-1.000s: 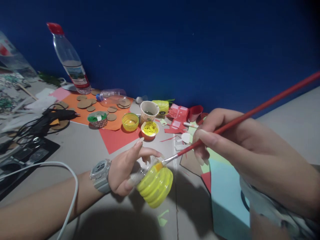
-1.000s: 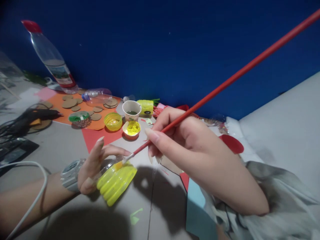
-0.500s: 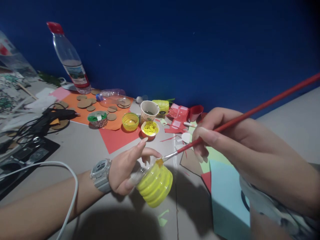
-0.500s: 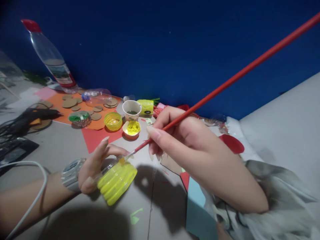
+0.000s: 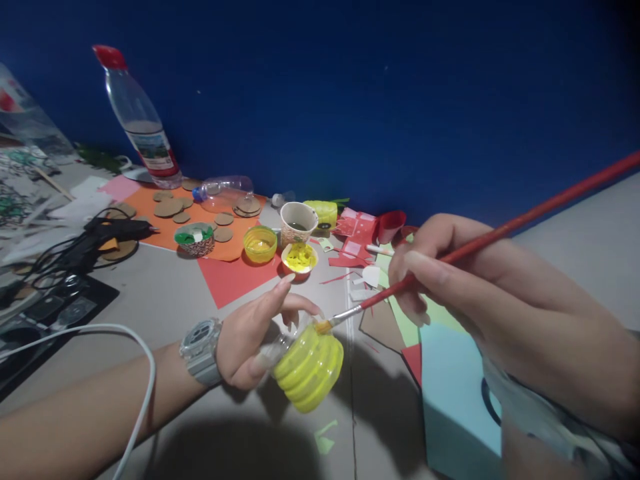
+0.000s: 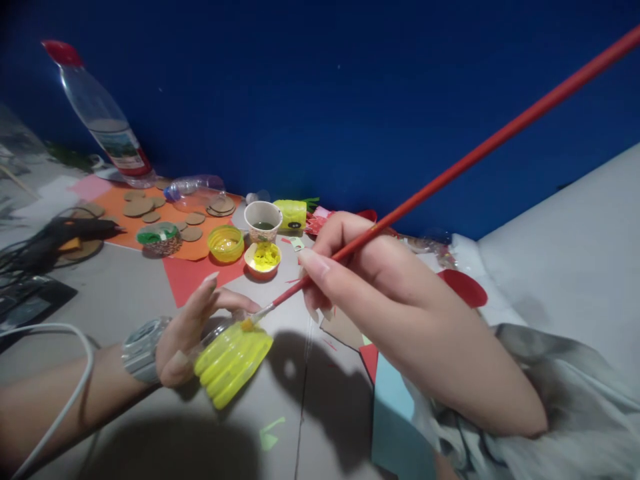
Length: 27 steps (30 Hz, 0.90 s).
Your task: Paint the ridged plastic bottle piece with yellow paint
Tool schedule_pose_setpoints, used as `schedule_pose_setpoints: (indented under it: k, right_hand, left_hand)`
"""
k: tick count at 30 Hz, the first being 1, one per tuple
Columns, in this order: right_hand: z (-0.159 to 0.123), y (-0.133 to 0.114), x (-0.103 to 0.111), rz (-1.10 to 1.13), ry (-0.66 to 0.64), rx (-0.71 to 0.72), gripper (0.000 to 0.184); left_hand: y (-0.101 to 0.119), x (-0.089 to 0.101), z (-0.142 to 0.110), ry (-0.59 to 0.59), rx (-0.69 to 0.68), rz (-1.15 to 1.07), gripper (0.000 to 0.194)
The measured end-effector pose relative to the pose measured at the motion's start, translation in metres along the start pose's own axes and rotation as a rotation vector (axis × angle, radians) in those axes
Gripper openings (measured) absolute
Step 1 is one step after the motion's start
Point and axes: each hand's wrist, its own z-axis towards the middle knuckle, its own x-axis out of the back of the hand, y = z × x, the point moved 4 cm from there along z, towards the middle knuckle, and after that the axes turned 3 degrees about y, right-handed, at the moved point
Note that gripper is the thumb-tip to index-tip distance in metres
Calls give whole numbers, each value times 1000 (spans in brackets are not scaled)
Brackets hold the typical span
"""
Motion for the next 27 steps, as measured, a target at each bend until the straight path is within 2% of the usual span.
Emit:
schedule_pose_setpoints:
  k: [6, 14, 21, 27]
  right_hand:
    - [2, -1, -3, -84, -14, 15, 22]
    - [5, -1, 0, -59, -27, 25, 22]
    - [1, -16, 8, 124, 102, 25, 21]
    - [4, -15, 7, 170, 123, 30, 23]
  left_hand:
    - [-1, 0, 0, -18, -5, 5, 72]
    - [-4, 0, -2, -18, 45, -47, 72]
    - [-13, 1, -7, 127, 266, -226, 62]
    - [-16, 1, -9, 113, 340, -189, 64]
